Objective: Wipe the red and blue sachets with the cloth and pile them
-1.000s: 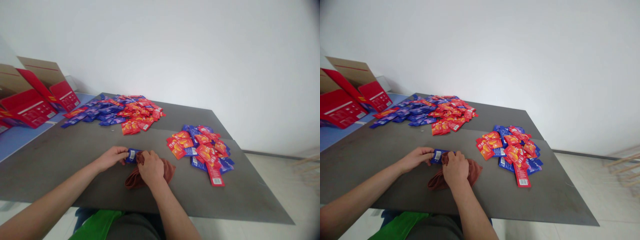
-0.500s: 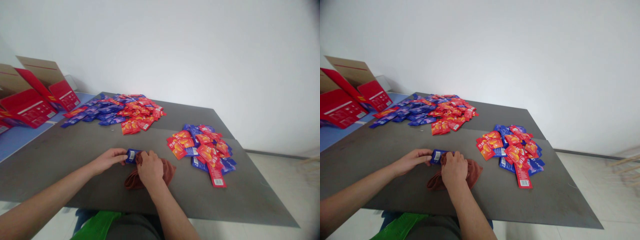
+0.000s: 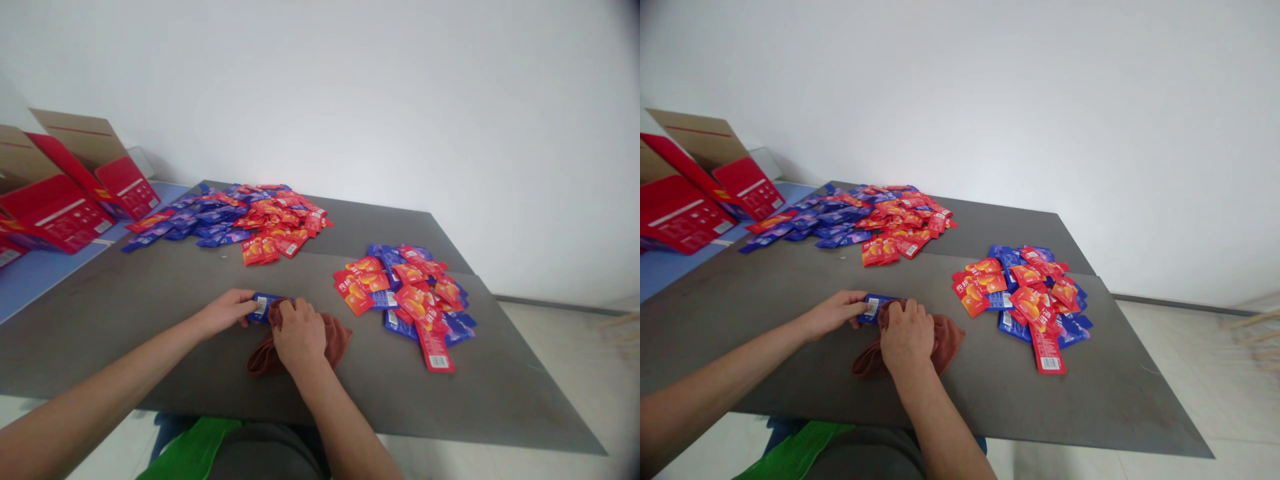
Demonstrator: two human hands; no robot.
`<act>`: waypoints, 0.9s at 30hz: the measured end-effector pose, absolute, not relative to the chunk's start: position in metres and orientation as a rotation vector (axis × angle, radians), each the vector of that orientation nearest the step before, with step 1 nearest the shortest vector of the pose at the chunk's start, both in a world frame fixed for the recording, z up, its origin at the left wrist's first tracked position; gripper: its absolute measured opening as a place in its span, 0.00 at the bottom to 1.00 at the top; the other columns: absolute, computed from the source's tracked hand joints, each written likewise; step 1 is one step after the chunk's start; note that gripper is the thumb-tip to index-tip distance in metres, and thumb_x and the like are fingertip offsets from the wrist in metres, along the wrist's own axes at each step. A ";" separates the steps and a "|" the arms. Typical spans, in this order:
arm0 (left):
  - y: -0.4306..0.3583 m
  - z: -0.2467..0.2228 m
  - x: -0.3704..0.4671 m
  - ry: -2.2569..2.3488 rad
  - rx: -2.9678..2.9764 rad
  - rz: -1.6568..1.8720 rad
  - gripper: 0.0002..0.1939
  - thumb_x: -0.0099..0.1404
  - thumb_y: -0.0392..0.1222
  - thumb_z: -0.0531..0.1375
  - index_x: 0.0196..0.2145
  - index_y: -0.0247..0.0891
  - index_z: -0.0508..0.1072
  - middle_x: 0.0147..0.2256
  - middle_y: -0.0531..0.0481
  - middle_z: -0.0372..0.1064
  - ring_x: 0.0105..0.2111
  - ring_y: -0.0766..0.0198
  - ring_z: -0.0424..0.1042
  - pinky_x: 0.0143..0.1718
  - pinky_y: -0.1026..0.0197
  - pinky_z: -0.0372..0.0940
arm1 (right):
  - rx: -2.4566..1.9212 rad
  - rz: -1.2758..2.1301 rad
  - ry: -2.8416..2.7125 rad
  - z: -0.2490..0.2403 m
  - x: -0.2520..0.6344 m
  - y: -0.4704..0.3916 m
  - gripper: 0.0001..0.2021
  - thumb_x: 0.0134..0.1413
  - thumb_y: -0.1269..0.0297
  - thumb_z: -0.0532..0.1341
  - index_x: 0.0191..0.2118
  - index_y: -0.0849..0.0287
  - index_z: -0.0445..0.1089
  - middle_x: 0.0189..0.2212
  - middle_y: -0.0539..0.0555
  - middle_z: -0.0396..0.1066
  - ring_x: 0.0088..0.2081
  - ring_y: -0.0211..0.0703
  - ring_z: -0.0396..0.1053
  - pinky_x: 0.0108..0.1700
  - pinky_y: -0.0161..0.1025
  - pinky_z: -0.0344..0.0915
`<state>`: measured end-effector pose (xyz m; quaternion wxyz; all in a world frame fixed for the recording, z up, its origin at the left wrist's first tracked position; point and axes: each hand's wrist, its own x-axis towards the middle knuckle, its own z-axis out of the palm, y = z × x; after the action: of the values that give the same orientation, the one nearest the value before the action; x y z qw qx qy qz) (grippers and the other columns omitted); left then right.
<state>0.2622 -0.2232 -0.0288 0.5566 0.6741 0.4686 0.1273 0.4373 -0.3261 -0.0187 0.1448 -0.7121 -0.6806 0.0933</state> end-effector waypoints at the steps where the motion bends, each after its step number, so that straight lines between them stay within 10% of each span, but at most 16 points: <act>1: -0.223 -0.029 0.264 1.122 1.597 0.298 0.15 0.59 0.51 0.60 0.35 0.36 0.77 0.28 0.50 0.75 0.27 0.62 0.72 0.24 0.65 0.66 | -2.050 0.273 -1.967 -0.019 0.437 -0.326 0.08 0.63 0.59 0.60 0.46 0.52 0.68 0.44 0.55 0.69 0.46 0.49 0.68 0.43 0.44 0.64; 27: -0.236 -0.039 0.266 1.207 2.019 0.405 0.18 0.65 0.54 0.57 0.26 0.39 0.72 0.25 0.52 0.71 0.28 0.59 0.70 0.29 0.63 0.60 | -2.265 0.049 -1.814 0.000 0.491 -0.311 0.08 0.65 0.59 0.60 0.46 0.54 0.68 0.44 0.56 0.69 0.44 0.49 0.69 0.42 0.42 0.64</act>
<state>0.2659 -0.2363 -0.0392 0.3683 0.7865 0.4700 0.1577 0.4912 -0.3108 0.0003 0.1191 -0.7749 -0.6205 0.0169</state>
